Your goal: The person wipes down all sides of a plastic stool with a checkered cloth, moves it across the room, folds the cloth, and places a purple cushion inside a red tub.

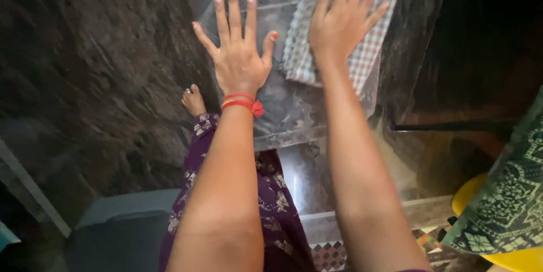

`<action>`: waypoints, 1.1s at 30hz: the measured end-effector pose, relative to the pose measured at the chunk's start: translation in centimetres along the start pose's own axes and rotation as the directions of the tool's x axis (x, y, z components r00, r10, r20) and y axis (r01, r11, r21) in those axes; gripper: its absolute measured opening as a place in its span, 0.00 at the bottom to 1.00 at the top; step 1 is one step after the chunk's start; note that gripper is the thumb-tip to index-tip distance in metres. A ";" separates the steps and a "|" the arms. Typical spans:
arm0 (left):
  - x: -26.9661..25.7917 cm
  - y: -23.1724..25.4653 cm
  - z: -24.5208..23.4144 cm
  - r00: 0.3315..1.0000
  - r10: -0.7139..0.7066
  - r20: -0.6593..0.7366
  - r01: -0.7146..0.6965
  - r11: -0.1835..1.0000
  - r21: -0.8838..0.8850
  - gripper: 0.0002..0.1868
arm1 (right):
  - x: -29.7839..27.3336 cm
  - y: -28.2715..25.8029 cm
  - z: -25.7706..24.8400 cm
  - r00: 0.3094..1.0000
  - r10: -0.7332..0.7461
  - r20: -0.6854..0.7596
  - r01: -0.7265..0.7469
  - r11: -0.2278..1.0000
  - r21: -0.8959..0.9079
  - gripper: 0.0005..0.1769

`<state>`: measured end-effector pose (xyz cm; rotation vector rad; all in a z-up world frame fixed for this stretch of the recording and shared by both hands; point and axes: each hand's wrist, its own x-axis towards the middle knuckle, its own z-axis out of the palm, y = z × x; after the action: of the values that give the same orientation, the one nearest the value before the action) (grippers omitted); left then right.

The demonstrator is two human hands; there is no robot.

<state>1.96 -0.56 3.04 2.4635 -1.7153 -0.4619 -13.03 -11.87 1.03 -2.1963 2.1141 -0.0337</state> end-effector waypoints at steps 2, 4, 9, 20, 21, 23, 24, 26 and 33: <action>0.1 0.1 -0.1 1.000 -0.009 0.004 0.008 1.000 0.013 0.37 | 0.8 2.0 0.6 1.000 0.001 0.002 -0.001 1.000 -0.004 0.26; 0.2 0.2 -0.5 0.999 -0.020 0.029 0.020 1.000 0.000 0.38 | 0.6 4.4 1.0 1.000 0.003 0.001 -0.003 1.000 -0.012 0.25; 0.4 0.5 -1.3 0.998 -0.033 0.061 0.033 0.999 -0.003 0.37 | -2.9 8.7 0.8 0.980 -0.113 -0.165 0.162 0.933 0.322 0.27; 0.3 0.2 -0.8 0.998 -0.015 0.058 0.015 1.000 -0.004 0.38 | -14.4 10.8 -0.6 0.986 0.169 0.005 -0.169 0.982 0.090 0.30; 0.3 0.1 -0.6 0.998 -0.011 0.061 0.012 1.000 -0.006 0.38 | -15.1 10.8 -0.6 0.982 0.190 -0.013 -0.187 0.974 0.125 0.31; 0.3 0.0 -0.3 1.000 0.009 0.022 -0.008 1.000 -0.015 0.37 | -16.6 10.4 -0.4 0.977 0.213 -0.004 -0.211 0.970 0.121 0.31; 0.3 0.0 -0.1 1.000 0.013 0.026 -0.012 1.000 -0.021 0.37 | -17.3 10.0 -0.3 0.972 0.233 0.005 -0.232 0.965 0.121 0.32; 0.4 -0.2 -0.1 1.000 0.022 0.019 -0.021 0.999 -0.034 0.37 | -18.0 9.0 0.2 0.973 0.228 -0.036 -0.226 0.972 0.067 0.31; 0.4 -0.1 -0.2 0.999 0.020 0.044 -0.018 0.999 -0.035 0.37 | -21.0 4.0 0.3 0.977 0.211 0.030 -0.212 0.977 0.032 0.31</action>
<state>2.19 -0.89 3.13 2.4285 -1.7304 -0.5434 -17.79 8.92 1.37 -1.9291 2.3011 -0.0259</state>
